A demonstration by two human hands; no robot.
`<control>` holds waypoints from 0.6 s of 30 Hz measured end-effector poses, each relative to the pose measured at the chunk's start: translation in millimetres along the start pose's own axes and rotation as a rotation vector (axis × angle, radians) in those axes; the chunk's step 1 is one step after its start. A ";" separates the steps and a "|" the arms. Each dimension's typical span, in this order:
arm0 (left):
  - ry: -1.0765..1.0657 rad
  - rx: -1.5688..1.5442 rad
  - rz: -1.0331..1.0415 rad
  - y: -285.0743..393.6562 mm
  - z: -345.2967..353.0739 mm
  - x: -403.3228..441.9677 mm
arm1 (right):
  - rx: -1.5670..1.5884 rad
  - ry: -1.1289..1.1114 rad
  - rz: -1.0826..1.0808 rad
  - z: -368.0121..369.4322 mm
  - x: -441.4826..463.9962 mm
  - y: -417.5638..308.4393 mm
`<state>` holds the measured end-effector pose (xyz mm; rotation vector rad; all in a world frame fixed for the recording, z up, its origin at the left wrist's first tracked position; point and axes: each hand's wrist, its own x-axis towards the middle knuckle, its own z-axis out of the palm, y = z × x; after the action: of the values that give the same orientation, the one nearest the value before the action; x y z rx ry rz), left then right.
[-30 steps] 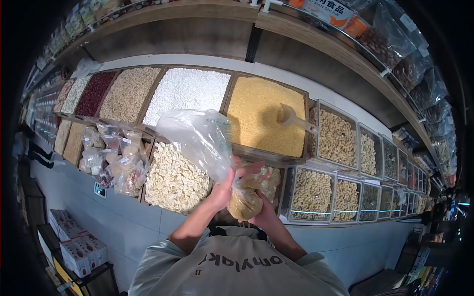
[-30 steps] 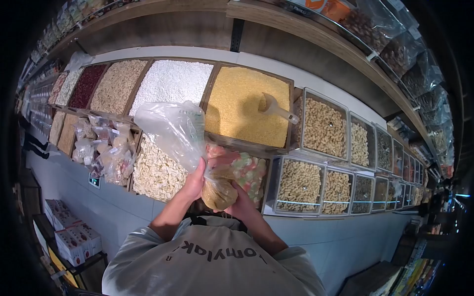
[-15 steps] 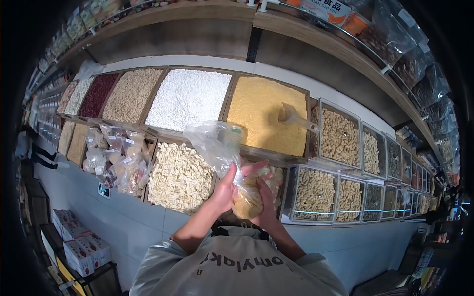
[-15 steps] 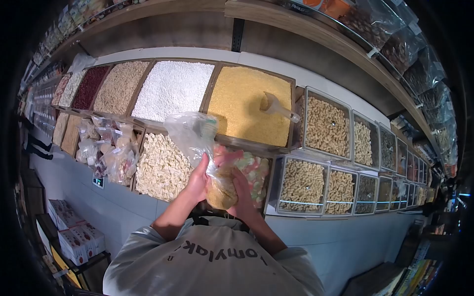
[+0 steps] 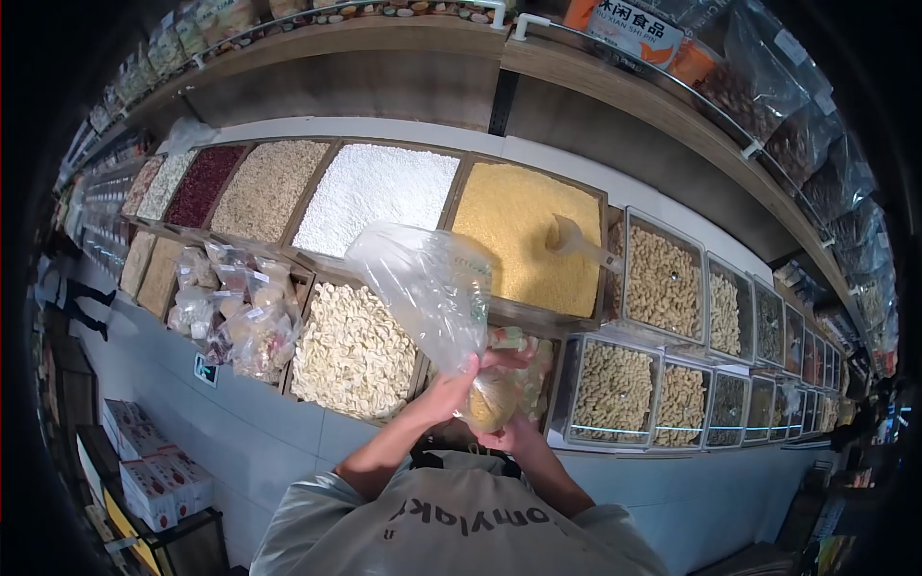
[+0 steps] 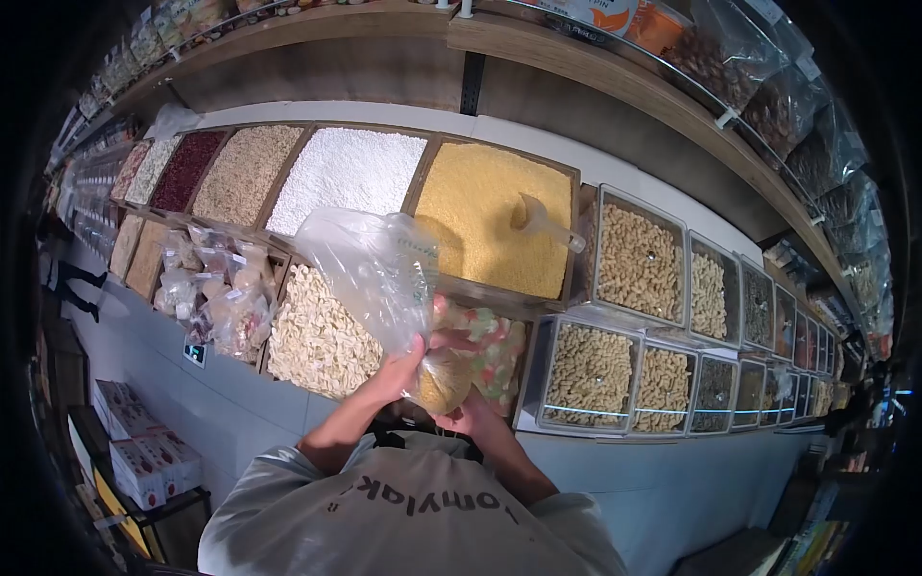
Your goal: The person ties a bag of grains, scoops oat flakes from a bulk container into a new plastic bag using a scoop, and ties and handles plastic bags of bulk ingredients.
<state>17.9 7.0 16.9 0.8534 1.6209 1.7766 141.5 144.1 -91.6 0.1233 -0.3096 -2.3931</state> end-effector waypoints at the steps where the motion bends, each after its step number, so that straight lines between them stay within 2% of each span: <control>1: 0.054 -0.175 -0.131 -8.1 -1.1 -3.9 | -0.383 0.315 -0.218 1.3 1.1 6.0; 2: 0.110 -0.350 -0.258 -14.2 -1.7 -5.9 | -0.773 0.625 -0.437 7.9 8.2 10.1; 3: 0.121 -0.350 -0.248 -16.6 -1.3 -6.4 | -0.974 0.737 -0.757 1.0 16.4 16.0; 4: 0.208 -0.433 -0.236 -18.3 -1.4 -6.7 | -0.986 0.729 -0.746 -0.8 14.0 16.0; 6: 0.313 -0.513 -0.206 -20.9 -2.7 -7.3 | -1.745 0.773 -1.059 10.2 15.5 15.6; 7: 0.384 -0.502 -0.191 -22.1 -2.6 -8.4 | -1.950 0.832 -0.914 2.6 10.0 12.7; 8: 0.455 -0.491 -0.179 -22.3 -2.6 -10.4 | -1.958 0.811 -0.905 17.1 16.0 16.3; 10: 0.477 -0.513 -0.182 -19.6 -3.6 -13.2 | -2.320 0.648 -0.769 57.5 27.6 31.5; 11: 0.482 -0.541 -0.196 -17.9 -3.5 -15.3 | -2.326 0.634 -0.765 55.6 32.1 30.6; 14: 0.453 -0.518 -0.207 -5.6 -9.9 -26.2 | -1.734 0.592 -0.929 39.6 51.9 25.0; 15: 0.423 -0.453 -0.256 23.3 -16.9 -34.2 | -1.742 0.574 -0.921 38.0 58.3 25.3; 16: 0.435 -0.452 -0.245 21.5 -25.7 -43.0 | -1.634 0.637 -0.863 37.6 62.8 26.5; 17: 0.395 -0.254 -0.231 16.0 -34.1 -53.5 | -1.526 0.699 -0.803 36.8 64.6 27.8; 18: 0.354 -0.057 -0.218 14.7 -41.3 -62.9 | -1.758 0.714 -0.725 25.8 63.3 24.7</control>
<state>25.1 -68.9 24.6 0.3306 1.7923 1.8802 105.9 88.9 -60.6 0.2457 2.3541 -2.1351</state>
